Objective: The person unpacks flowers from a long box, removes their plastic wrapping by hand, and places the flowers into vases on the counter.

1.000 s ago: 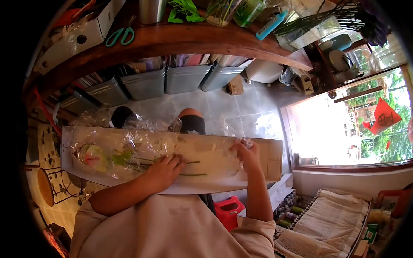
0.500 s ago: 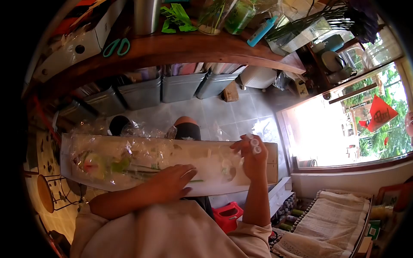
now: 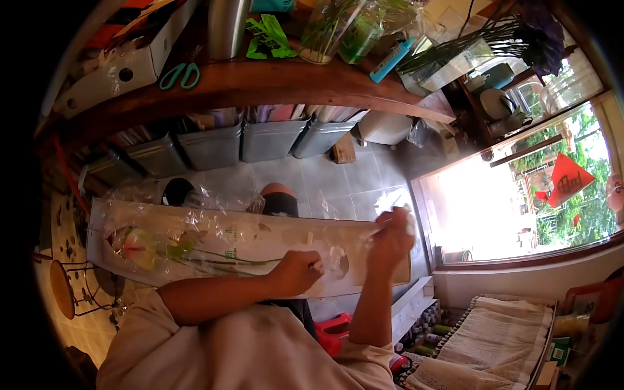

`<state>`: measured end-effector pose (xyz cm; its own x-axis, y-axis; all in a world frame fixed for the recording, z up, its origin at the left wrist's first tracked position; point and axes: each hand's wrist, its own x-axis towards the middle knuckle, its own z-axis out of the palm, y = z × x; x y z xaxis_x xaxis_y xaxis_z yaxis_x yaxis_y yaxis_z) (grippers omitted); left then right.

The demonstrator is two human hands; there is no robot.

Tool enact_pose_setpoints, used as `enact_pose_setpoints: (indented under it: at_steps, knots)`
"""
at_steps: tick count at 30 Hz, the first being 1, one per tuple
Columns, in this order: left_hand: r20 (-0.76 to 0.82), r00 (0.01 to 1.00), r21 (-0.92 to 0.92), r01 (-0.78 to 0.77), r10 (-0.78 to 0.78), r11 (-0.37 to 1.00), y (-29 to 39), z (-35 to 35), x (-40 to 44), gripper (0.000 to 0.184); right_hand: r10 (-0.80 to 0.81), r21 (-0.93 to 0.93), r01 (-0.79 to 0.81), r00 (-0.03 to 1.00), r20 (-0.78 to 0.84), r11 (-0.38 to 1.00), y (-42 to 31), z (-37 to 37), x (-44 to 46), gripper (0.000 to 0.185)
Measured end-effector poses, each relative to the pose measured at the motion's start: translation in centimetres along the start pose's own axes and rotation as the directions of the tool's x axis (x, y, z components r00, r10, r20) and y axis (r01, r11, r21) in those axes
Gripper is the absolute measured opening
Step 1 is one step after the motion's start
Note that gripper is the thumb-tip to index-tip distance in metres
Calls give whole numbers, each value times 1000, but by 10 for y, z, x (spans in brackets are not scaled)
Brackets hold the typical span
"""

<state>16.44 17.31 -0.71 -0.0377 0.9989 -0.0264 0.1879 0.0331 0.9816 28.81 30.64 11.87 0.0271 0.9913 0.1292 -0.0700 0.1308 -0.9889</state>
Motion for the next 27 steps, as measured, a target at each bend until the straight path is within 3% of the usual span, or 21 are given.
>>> enact_pose_setpoints:
  at_steps: [1,4,5,6,8,11,14,18,19,20,22,23,24,26,27]
  knots:
    - [33,999,114,0,-4,993,-4,3,-5,21,-68,-41,68,998,-1,997,-3,-7,10,31]
    - [-41,989,27,-143,144,989,-4,17,-19,25,-33,29,31,998,55,999,-3,-12,16,34]
    - [20,994,21,-104,104,994,-4,18,-18,31,49,88,-54,997,57,995,-4,-10,14,34]
    - [0,975,245,-213,220,946,9,8,-14,30,76,133,-84,995,57,988,-4,-8,12,35]
    - [30,901,647,-348,434,679,43,-15,-8,27,138,221,-150,988,69,964,-4,-6,10,35]
    - [310,943,593,-291,120,751,20,3,-4,22,145,246,-150,989,38,958,-1,-9,10,34]
    - [415,897,492,-361,151,792,15,2,-15,15,155,269,-155,988,23,950,0,-13,12,33]
    - [671,738,261,-328,73,908,-18,11,-10,30,173,236,-173,985,22,956,0,-12,7,34]
    - [552,830,393,-343,79,853,-5,5,-16,37,91,132,-95,995,32,987,5,-11,6,35]
    - [414,906,533,-320,89,783,12,2,-21,45,126,148,-128,992,27,981,7,-8,4,33]
    - [290,944,537,-296,157,790,23,-4,-12,61,194,180,-194,981,17,964,5,1,-2,29]
    - [218,954,461,-288,207,840,26,8,-7,62,145,138,-163,980,136,977,9,-6,-3,26]
    - [136,956,390,-294,262,873,20,6,0,62,193,172,-224,964,182,959,10,-1,-5,25]
    - [-300,893,99,-319,334,942,79,-43,-16,71,107,211,-152,972,211,965,18,12,-17,25]
    - [-288,898,85,-323,333,943,84,-55,-15,73,108,164,-150,965,239,975,17,25,-28,26]
